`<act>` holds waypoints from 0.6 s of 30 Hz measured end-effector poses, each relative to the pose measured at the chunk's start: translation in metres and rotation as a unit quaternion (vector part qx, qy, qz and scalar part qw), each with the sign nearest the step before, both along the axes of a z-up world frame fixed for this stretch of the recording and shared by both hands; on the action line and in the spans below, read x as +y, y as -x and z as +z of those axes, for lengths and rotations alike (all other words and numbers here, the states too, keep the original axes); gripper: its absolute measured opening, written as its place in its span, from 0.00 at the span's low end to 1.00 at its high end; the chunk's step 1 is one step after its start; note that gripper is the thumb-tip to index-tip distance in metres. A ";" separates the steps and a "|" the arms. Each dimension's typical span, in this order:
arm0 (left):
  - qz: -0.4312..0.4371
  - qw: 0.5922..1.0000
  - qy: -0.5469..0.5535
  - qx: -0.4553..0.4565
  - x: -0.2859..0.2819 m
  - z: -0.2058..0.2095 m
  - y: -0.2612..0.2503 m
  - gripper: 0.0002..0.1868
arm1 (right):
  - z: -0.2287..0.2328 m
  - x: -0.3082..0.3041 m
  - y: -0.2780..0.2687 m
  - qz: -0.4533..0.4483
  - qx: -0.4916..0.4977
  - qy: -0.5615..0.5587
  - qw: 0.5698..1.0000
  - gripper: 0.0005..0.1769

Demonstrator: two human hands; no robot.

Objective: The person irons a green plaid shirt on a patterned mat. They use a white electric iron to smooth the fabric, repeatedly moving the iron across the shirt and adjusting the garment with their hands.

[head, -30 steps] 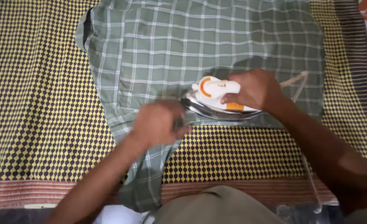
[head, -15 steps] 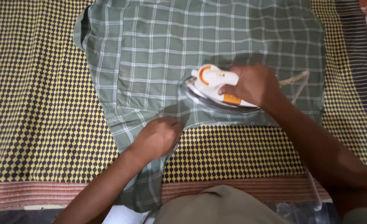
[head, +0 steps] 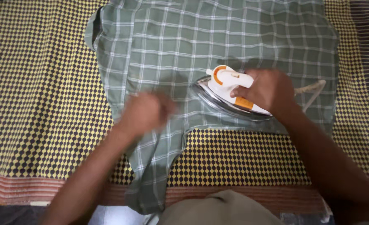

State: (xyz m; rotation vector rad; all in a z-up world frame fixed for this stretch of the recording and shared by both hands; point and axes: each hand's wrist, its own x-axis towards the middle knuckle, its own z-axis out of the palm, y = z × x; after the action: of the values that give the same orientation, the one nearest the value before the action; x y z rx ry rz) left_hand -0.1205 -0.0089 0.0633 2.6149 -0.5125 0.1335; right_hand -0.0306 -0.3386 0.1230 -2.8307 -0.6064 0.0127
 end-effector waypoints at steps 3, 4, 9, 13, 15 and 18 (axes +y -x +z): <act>0.245 0.964 0.000 -0.103 0.069 0.005 -0.044 0.12 | 0.000 0.006 0.001 0.014 -0.001 -0.014 1.000 0.26; 0.380 0.913 -0.044 -0.142 0.093 0.006 -0.060 0.13 | 0.001 0.007 0.003 0.013 0.010 -0.023 1.000 0.26; 0.413 0.882 0.189 0.130 0.164 -0.025 -0.081 0.27 | -0.004 0.021 0.011 0.005 0.017 0.006 1.000 0.27; 0.368 0.912 0.176 0.043 0.171 -0.056 -0.083 0.24 | -0.009 0.039 0.012 0.032 -0.021 -0.001 0.999 0.28; 0.364 0.907 0.212 -0.008 0.174 -0.063 -0.083 0.22 | -0.011 0.050 0.012 0.027 -0.028 -0.010 0.999 0.29; 0.383 0.879 0.284 0.016 0.176 -0.067 -0.086 0.18 | -0.010 0.066 0.007 0.019 -0.026 -0.010 0.999 0.29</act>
State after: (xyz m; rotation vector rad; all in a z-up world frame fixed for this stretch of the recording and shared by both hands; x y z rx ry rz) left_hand -0.0347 0.1670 -0.0036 2.0749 0.5383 0.4192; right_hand -0.0378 -0.2731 0.1128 -2.8081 -0.6683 -0.0612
